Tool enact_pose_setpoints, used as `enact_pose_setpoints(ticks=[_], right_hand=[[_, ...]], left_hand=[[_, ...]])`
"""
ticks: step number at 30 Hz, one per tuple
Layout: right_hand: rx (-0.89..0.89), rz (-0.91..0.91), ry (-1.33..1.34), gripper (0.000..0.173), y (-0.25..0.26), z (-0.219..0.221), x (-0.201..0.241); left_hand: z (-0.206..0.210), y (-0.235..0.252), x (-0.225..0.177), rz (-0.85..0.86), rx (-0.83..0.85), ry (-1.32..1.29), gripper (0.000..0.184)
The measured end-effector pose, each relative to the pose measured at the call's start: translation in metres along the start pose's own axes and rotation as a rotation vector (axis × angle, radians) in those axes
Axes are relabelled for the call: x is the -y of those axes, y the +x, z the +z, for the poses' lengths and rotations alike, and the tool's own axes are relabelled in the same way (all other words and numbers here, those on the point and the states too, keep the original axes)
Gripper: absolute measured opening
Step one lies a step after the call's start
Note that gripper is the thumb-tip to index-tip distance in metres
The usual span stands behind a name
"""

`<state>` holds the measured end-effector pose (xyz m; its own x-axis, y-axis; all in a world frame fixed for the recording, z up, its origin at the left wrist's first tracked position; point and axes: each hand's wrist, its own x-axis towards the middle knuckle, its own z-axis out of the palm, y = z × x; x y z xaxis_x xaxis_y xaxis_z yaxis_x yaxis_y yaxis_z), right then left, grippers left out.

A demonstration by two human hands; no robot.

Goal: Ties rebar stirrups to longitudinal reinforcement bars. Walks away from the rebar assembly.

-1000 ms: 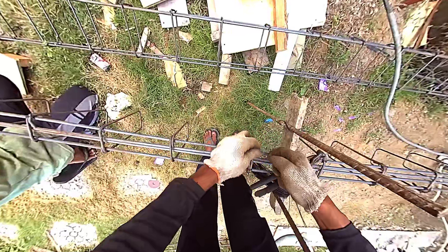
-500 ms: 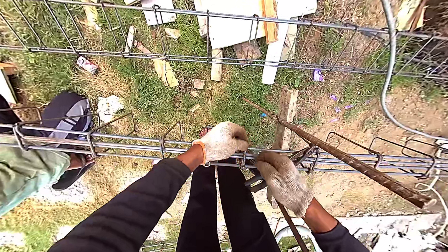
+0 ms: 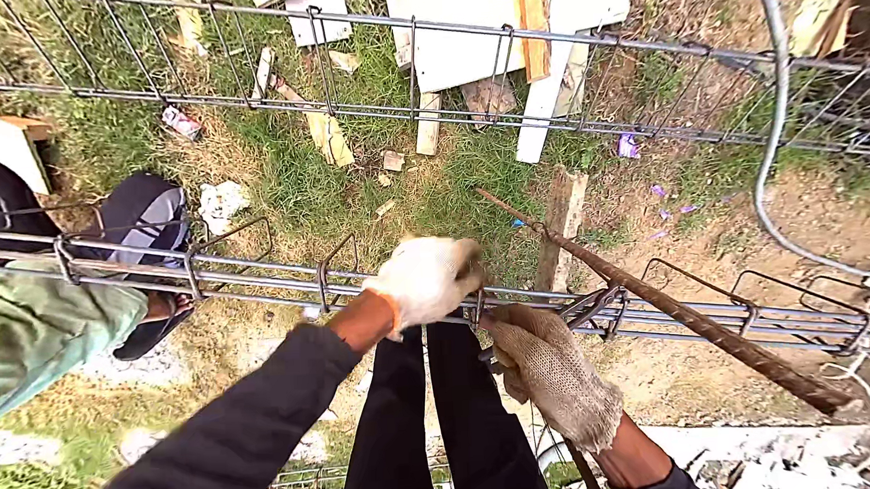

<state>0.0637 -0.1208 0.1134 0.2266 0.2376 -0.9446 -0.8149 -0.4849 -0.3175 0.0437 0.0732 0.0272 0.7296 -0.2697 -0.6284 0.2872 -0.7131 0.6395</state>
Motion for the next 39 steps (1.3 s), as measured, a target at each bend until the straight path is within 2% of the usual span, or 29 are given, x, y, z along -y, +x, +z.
enact_pose_setpoints(ticks=[2,5,8,10,12,16,20,22,24,27,31,35,39], right_hand=[[-0.003,-0.003,-0.075,0.023,-0.002,-0.001,0.006],[-0.001,-0.035,-0.222,0.024,-0.003,0.001,0.01],[-0.043,-0.122,-0.48,0.024,0.001,0.0,0.018],[-0.1,-0.224,-0.642,0.02,0.003,-0.005,0.027],[-0.151,-0.323,-0.742,0.016,0.008,-0.012,0.033],[-0.314,-0.511,-0.895,0.015,0.021,-0.022,0.034],[-0.422,-0.537,-0.948,0.016,0.038,-0.024,0.028],[-0.426,-0.57,-0.964,0.016,0.041,-0.028,0.026],[-0.411,-0.593,-0.97,0.016,0.043,-0.029,0.025],[-0.401,-0.635,-0.991,0.015,0.046,-0.031,0.026],[-0.407,-0.59,-1.113,0.017,0.047,-0.033,0.021],[-0.4,-0.407,-1.126,0.019,0.047,-0.037,0.004],[-0.41,-0.343,-1.085,0.019,0.038,-0.037,-0.003]], left_hand=[[0.016,-0.021,-0.009,-0.048,-0.124,0.003,0.035],[0.043,-0.031,-0.025,-0.098,-0.213,-0.055,0.042],[0.056,-0.022,-0.028,-0.104,-0.312,-0.143,0.028],[0.058,-0.017,-0.024,-0.048,-0.346,-0.224,0.022],[0.055,-0.014,-0.02,0.015,-0.328,-0.279,0.015],[0.039,-0.022,-0.013,0.118,-0.276,-0.416,0.014],[0.011,-0.014,-0.02,-0.012,-0.051,-0.51,0.016],[0.02,-0.009,-0.019,-0.032,-0.067,-0.425,0.018],[0.031,-0.01,-0.02,-0.056,-0.144,-0.347,0.029],[0.035,-0.011,-0.024,-0.041,-0.17,-0.294,0.018],[0.036,-0.006,-0.019,0.008,-0.088,-0.293,0.012],[0.038,0.0,-0.027,-0.089,-0.06,-0.203,0.011],[0.046,-0.003,-0.032,-0.147,-0.164,-0.22,0.017]])
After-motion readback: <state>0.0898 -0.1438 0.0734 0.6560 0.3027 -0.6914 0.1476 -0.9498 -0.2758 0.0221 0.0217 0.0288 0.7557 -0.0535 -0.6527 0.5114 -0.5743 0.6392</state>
